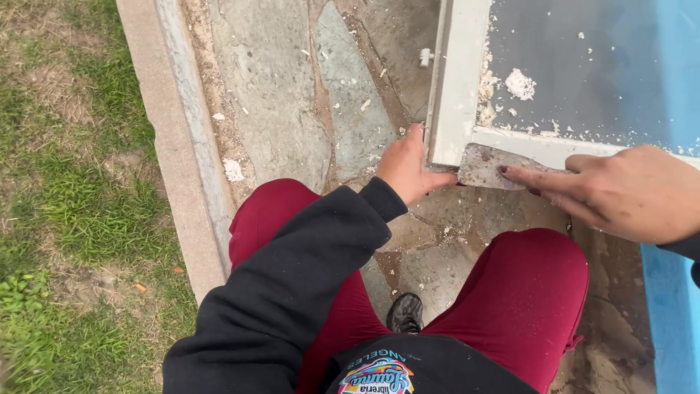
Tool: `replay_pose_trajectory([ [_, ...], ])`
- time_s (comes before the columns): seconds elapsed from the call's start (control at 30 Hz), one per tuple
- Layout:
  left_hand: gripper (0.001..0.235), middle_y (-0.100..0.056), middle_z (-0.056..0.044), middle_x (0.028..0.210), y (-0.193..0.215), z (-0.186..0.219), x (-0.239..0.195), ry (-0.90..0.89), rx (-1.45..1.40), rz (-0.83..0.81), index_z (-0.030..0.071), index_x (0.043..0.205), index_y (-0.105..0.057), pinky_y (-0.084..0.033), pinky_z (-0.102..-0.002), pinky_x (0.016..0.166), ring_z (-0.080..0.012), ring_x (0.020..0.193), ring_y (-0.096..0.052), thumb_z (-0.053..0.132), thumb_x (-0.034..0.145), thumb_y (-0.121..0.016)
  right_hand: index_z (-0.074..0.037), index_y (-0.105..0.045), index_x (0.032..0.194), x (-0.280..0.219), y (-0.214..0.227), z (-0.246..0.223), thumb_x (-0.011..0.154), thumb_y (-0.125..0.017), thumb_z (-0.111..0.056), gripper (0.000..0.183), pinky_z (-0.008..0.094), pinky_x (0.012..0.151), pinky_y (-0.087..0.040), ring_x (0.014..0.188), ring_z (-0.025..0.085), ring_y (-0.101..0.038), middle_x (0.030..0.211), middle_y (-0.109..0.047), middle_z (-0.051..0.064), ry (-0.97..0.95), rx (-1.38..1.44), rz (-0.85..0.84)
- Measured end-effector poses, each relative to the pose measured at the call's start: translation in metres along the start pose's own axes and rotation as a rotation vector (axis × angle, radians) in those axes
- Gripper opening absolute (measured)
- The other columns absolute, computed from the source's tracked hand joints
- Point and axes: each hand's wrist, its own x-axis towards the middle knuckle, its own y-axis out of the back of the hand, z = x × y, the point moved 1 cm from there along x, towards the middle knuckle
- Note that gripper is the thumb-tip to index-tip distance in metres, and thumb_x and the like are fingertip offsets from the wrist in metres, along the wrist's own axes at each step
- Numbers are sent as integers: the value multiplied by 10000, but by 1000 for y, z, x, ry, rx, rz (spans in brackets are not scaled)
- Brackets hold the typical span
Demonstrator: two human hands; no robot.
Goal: The person scrapes old paint and debris from a window frame using a hand scraper.
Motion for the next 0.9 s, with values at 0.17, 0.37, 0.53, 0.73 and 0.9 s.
replay_pose_trajectory([
  [0.17,835,-728,-202,955,-1,2,-2,-3,-10,20,-47,1214,-490,-591,-394,772,-341,821,-746,335,600,-908,-489,-191,1591,-3,-5,5,969,-390,-418,657,182,337,-483,366,69,-551,647,-640,-95,17,54,-10],
  [0.37,810,-724,-207,957,0,5,-4,-3,-1,54,-48,1178,-500,-599,-391,744,-335,814,-747,381,620,-901,-528,-258,1551,8,-5,3,952,-417,-397,633,227,359,-459,373,97,-547,602,-643,-105,45,111,15],
  [0.53,801,-724,-206,912,-1,6,-5,-18,49,74,-55,1124,-514,-614,-389,687,-322,759,-749,412,619,-924,-502,-237,1570,12,-2,-1,951,-376,-458,636,192,311,-360,334,74,-431,512,-569,-90,60,27,83],
  [0.73,808,-707,-192,926,-3,3,2,23,-12,0,-68,1166,-496,-626,-370,719,-314,773,-737,305,595,-929,-551,-213,1570,9,-8,6,953,-394,-473,648,201,347,-316,348,64,-459,550,-602,-107,4,-83,43],
  [0.9,807,-715,-217,1011,2,10,-2,47,-52,-25,-61,1228,-483,-621,-381,796,-330,863,-748,230,603,-901,-545,-210,1570,5,-19,8,946,-425,-404,675,216,340,-382,362,84,-520,546,-601,-113,26,4,76],
])
